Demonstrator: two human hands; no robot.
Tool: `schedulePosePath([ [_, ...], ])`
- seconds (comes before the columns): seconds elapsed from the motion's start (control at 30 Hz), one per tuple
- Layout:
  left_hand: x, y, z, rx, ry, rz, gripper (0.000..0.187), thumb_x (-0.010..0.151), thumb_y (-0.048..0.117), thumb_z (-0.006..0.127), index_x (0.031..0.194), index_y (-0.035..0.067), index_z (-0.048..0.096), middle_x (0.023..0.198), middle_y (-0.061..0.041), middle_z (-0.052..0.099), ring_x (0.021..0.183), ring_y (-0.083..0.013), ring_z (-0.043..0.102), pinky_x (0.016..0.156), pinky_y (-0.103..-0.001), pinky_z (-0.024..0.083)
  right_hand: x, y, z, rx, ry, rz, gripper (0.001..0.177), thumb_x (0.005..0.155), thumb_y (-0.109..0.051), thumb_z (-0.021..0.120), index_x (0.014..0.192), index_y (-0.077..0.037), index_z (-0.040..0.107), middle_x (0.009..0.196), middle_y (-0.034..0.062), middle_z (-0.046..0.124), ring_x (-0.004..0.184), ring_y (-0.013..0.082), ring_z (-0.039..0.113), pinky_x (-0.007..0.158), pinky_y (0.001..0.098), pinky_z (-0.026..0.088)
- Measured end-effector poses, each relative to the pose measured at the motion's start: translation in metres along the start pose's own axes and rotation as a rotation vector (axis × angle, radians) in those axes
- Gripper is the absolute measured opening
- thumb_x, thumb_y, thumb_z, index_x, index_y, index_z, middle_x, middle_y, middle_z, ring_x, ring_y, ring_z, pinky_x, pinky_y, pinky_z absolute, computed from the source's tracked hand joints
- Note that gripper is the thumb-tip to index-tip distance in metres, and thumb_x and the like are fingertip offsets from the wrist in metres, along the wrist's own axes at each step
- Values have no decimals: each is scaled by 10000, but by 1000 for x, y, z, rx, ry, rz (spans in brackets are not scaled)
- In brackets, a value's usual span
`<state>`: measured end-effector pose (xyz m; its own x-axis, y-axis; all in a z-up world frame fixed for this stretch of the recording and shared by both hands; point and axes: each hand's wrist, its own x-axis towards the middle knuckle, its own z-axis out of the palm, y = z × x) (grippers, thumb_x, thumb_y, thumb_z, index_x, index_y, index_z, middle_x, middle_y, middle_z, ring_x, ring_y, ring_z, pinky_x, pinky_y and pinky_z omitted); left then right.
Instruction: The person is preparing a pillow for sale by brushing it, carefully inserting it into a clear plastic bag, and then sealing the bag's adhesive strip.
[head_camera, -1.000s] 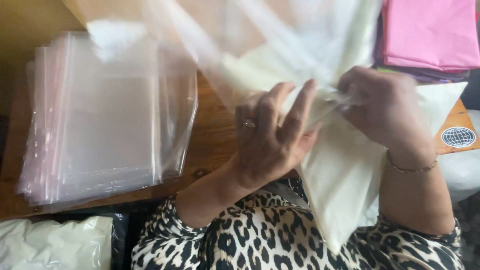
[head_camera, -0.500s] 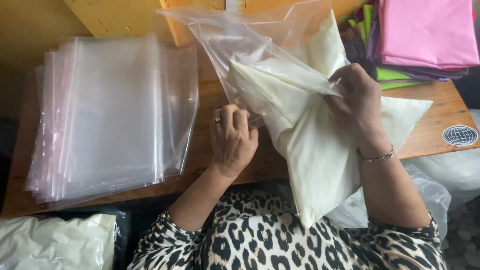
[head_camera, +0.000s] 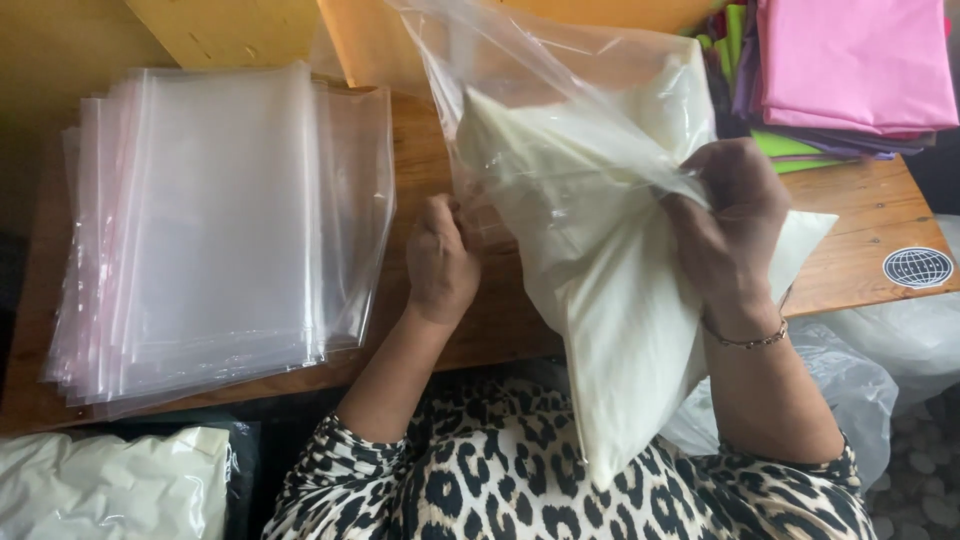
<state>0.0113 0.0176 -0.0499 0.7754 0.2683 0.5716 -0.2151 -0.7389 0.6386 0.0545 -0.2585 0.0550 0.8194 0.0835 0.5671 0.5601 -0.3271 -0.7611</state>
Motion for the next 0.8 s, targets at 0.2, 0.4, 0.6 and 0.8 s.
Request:
schedulePosePath([
  [0.2,-17,55,-12,-396,-401,179,186,903,128,669,1048,43,590,1036,-168,671,985,-391,669,703,-482,564,7,-19,30,-375,-87,-282,770,875,-225,894,1429,-46,391,1247,184,494,1112,335,560,975,441,471],
  [0.4,4,60,-75,184,-1190,-47,404,845,352,698,1034,-3,724,917,-224,757,930,-430,746,749,-532,583,12,-46,34,-544,-598,94,1319,717,-351,854,1615,35,-31,1539,490,306,1421,679,263,1165,781,63],
  [0.6,28,69,-109,-203,-523,242,142,928,234,696,1023,129,692,765,-42,680,696,-278,729,535,-334,583,-4,-23,17,-794,-709,95,1259,654,-751,764,1630,-93,317,1588,348,333,1459,624,216,1114,806,139],
  [0.8,37,47,-18,149,-306,425,592,1078,493,476,1508,89,525,1542,-322,345,1390,-642,360,1077,-777,338,-77,-10,71,-921,-793,-168,1171,656,-814,721,1593,-194,388,1560,291,399,1495,539,264,1142,771,129],
])
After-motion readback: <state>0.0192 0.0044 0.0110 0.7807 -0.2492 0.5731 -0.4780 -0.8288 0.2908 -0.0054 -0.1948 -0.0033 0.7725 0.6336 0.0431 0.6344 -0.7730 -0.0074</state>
